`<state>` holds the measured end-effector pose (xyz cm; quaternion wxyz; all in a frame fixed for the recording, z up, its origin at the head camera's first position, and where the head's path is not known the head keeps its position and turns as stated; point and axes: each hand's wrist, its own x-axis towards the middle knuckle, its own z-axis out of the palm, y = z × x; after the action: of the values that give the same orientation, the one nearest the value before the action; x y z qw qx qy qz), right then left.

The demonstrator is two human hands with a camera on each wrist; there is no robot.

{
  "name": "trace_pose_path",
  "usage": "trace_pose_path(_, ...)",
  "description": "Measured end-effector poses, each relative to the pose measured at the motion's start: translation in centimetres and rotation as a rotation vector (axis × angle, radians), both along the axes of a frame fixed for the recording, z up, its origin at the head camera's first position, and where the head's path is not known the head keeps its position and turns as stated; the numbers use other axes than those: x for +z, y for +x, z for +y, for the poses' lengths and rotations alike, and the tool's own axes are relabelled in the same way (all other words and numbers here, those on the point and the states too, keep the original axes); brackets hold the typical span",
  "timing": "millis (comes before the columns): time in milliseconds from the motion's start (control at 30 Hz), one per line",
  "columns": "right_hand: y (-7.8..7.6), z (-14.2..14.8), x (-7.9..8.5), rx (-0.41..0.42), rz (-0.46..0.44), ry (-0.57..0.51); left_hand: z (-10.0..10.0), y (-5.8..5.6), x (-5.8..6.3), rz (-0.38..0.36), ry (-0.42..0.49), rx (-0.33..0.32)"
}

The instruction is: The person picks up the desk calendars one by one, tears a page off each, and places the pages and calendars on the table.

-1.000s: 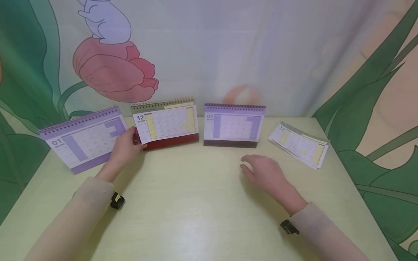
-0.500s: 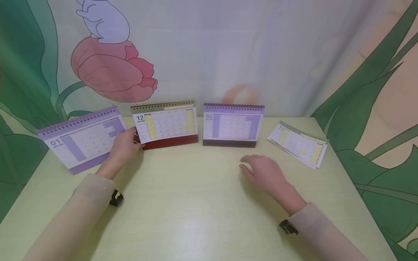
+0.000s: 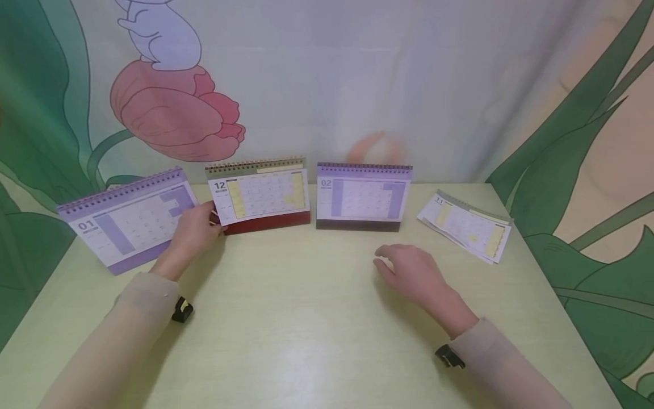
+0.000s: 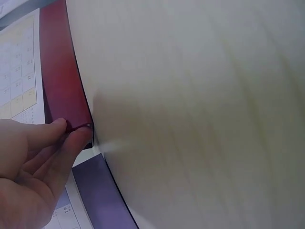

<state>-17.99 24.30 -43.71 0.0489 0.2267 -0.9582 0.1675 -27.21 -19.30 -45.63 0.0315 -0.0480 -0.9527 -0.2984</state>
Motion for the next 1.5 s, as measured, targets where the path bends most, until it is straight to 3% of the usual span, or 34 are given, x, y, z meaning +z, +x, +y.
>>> trace_pose_path(333,0.0,-0.1,0.0,0.001,-0.013,0.011,-0.6,0.9,0.2,-0.059,-0.030,-0.019)
trace_pose_path(567,0.1,-0.2,-0.2,0.002,-0.020,0.006,-0.9,3.4,1.9,-0.223,-0.012,-0.031)
trace_pose_path(800,0.2,-0.2,-0.4,0.010,-0.017,-0.004,-2.0,6.2,2.8,-0.309,-0.043,-0.103)
trace_pose_path(1133,0.4,-0.5,-0.4,0.016,-0.018,-0.025,-6.5,10.0,3.1,-0.311,-0.079,-0.110)
trace_pose_path(1300,0.5,-0.6,-0.1,0.021,-0.014,-0.036,-9.4,11.3,2.9,-0.327,-0.081,-0.108)
trace_pose_path(1500,0.5,-0.6,0.0,0.017,-0.031,-0.044,-12.7,12.1,3.0,-0.381,0.020,-0.224)
